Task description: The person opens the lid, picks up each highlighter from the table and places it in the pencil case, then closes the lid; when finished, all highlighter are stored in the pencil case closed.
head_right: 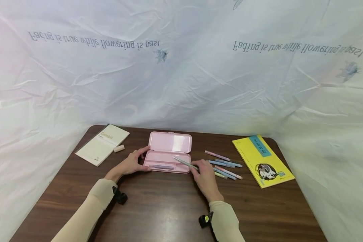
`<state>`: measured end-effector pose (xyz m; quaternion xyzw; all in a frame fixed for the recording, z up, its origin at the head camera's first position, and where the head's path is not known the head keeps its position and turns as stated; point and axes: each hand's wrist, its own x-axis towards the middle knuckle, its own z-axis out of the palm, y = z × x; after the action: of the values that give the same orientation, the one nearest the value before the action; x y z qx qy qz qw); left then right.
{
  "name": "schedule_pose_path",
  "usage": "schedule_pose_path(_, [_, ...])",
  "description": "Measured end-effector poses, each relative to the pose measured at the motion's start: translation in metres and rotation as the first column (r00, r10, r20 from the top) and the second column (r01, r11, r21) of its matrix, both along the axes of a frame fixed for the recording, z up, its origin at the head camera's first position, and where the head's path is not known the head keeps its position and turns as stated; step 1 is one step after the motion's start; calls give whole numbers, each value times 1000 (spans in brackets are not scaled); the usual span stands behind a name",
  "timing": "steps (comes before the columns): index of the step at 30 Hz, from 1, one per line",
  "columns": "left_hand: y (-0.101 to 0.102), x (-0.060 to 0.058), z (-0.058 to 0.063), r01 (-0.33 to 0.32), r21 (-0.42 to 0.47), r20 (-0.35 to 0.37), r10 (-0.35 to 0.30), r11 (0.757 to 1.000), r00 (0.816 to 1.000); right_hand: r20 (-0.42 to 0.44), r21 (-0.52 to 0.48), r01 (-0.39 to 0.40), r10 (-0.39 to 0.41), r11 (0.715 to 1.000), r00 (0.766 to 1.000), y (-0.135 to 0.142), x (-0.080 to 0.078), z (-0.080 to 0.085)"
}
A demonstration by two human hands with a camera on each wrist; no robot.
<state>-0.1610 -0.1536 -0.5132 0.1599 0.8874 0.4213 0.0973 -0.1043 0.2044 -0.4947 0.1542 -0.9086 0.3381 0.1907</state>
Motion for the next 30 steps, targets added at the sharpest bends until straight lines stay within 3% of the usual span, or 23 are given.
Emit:
schedule_pose_path(4, [0,-1,-2,-1,-8,-11,1,1000,1000,28,10,-77,77,997,997,-23,-13,2])
schedule_pose_path(11, [1,-1,-2,0,-11,-12,-1,1000,1000,-11,44,-187,188,981,982,-51,-28,-3])
schedule_pose_path(30, [0,-1,-3,-18,-24,11,19,1000,1000,-71,132,-253,264,958,962,-76,-43,-10])
